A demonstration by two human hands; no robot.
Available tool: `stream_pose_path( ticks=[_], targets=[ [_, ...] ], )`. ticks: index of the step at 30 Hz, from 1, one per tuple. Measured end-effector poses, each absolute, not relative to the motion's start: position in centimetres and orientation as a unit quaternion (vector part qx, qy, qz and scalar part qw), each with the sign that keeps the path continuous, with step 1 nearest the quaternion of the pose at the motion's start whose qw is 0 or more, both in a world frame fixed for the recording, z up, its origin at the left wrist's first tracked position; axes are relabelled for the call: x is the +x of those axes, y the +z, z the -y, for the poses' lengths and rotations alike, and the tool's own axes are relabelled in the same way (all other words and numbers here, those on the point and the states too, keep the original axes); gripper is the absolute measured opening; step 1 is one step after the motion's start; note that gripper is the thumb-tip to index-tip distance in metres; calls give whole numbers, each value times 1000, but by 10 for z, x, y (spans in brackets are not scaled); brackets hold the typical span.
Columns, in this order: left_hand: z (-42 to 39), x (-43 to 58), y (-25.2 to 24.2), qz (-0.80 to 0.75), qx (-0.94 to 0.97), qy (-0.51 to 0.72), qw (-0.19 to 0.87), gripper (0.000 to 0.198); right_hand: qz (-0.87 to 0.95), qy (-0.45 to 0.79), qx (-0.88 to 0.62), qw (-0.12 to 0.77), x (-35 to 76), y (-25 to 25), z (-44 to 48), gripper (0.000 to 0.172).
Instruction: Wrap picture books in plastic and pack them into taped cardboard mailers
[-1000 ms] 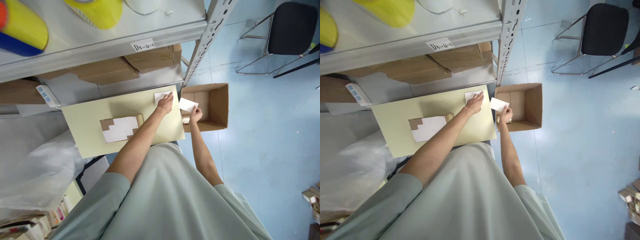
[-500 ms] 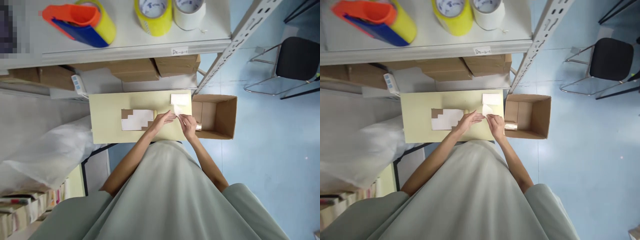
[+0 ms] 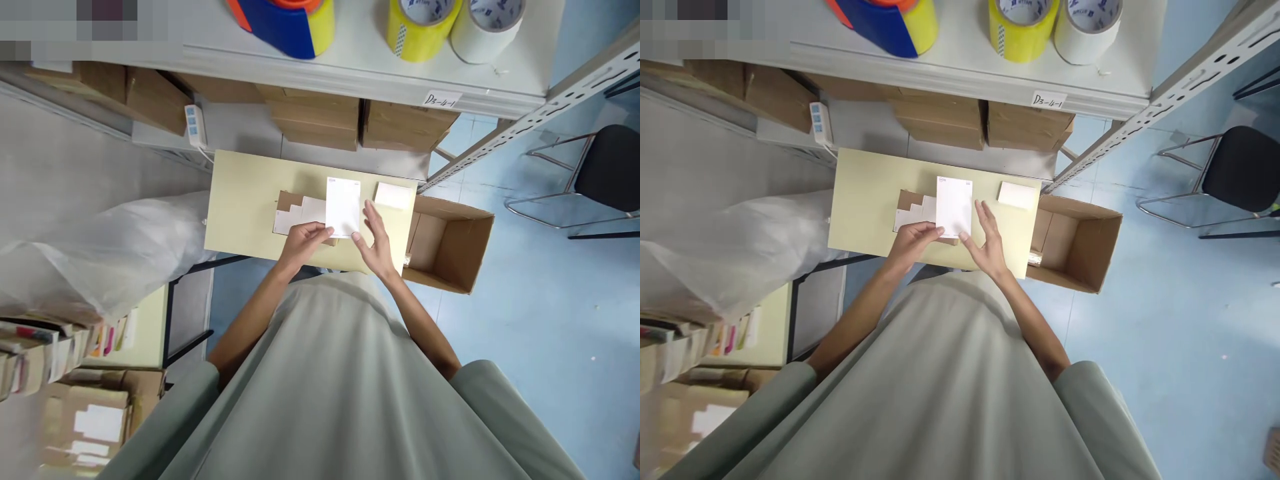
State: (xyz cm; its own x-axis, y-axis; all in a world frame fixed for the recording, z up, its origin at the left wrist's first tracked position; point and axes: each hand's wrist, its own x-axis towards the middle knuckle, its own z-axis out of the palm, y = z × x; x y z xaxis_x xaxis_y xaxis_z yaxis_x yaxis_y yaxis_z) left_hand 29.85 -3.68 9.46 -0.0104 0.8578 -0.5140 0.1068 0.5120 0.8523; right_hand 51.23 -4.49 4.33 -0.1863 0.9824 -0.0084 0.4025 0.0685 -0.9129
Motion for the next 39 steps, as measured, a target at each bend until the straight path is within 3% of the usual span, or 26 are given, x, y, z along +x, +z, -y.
stream_pose_path(
  ticks=[4,11,18,39],
  targets=[
    [33,275,108,-603,414,309,608,58,538,558,-517,363,490,70,44,78],
    [36,203,133,-551,456,317,623,46,480,559,-561,378,428,115,52,58],
    [40,119,153,-497,493,343,626,28,475,560,-547,401,353,144,51,63],
    [25,3,158,-452,528,356,625,32,484,530,-583,381,233,174,50,61]
  ],
)
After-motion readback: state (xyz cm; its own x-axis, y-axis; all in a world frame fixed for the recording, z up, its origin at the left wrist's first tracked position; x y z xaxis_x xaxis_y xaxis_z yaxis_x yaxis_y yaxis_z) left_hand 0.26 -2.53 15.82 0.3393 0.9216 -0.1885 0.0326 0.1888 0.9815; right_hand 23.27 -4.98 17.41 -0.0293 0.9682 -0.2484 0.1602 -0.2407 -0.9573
